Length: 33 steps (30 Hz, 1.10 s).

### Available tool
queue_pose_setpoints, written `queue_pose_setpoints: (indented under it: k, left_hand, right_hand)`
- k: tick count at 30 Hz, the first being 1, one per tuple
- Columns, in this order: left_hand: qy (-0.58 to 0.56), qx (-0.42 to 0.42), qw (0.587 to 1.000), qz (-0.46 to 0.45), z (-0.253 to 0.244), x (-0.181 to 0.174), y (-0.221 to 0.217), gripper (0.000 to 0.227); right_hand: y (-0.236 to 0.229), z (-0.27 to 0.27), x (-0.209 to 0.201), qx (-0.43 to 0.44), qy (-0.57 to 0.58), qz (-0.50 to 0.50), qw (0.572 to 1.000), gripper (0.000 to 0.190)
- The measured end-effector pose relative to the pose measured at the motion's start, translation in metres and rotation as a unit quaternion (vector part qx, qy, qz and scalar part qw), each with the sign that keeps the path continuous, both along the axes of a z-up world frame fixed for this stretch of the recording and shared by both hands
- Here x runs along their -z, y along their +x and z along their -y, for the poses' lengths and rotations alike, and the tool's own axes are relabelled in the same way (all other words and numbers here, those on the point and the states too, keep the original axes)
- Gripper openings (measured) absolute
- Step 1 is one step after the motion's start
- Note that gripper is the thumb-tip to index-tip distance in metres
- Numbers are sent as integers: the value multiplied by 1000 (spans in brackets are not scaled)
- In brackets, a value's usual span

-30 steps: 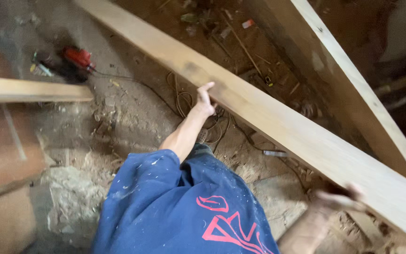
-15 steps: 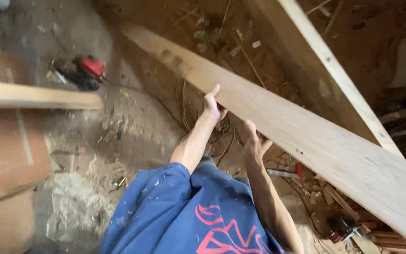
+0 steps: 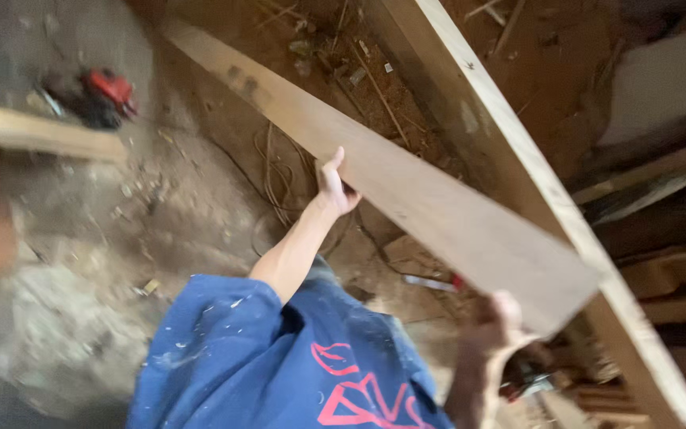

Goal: The person measures a long wooden plank with a tape measure and marks it with a pencil. They then use a try square to draw perpendicular lines across the plank. The person handles the plank and tools throughout the process.

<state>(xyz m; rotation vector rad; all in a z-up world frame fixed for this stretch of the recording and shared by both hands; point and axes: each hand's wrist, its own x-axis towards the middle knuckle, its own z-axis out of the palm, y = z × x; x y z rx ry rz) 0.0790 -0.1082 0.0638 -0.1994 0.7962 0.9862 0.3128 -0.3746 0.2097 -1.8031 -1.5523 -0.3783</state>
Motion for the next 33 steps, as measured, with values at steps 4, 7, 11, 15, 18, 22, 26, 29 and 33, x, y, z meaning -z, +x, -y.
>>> queue_pose_setpoints:
  k: [4, 7, 11, 15, 18, 22, 26, 29, 33]
  left_hand:
    - [-2, 17, 998, 56, 131, -76, 67, 89]
    - [34, -34, 997, 52, 216, -115, 96, 83]
    - [33, -111, 993, 28, 253, -130, 80, 77]
    - [106, -166, 980, -11, 249, -140, 54, 72]
    - [172, -200, 964, -31, 237, -155, 39, 69]
    - [318, -194, 928, -11, 220, -176, 28, 68]
    - [354, -166, 920, -18, 223, -196, 21, 74]
    - [353, -144, 925, -1, 222, -212, 14, 76]
    - [295, -142, 944, 34, 225, -219, 10, 73]
  right_hand:
    - [-1, 39, 26, -74, -66, -528, 844, 38]
    - [2, 48, 23, -171, -168, -215, 947, 36]
    - [-22, 39, 2, -306, -205, -274, 889, 55]
    - [-41, 35, -40, -495, -67, -314, 808, 74]
    - [-53, 27, -70, -483, -85, -310, 815, 78]
    - [-70, 4, -94, -455, -56, -273, 846, 76]
    - [-84, -2, -104, -471, -30, -278, 837, 78]
    - [-89, -2, -108, -458, -30, -279, 843, 76]
    - [-89, 3, -108, -461, -44, -305, 832, 75]
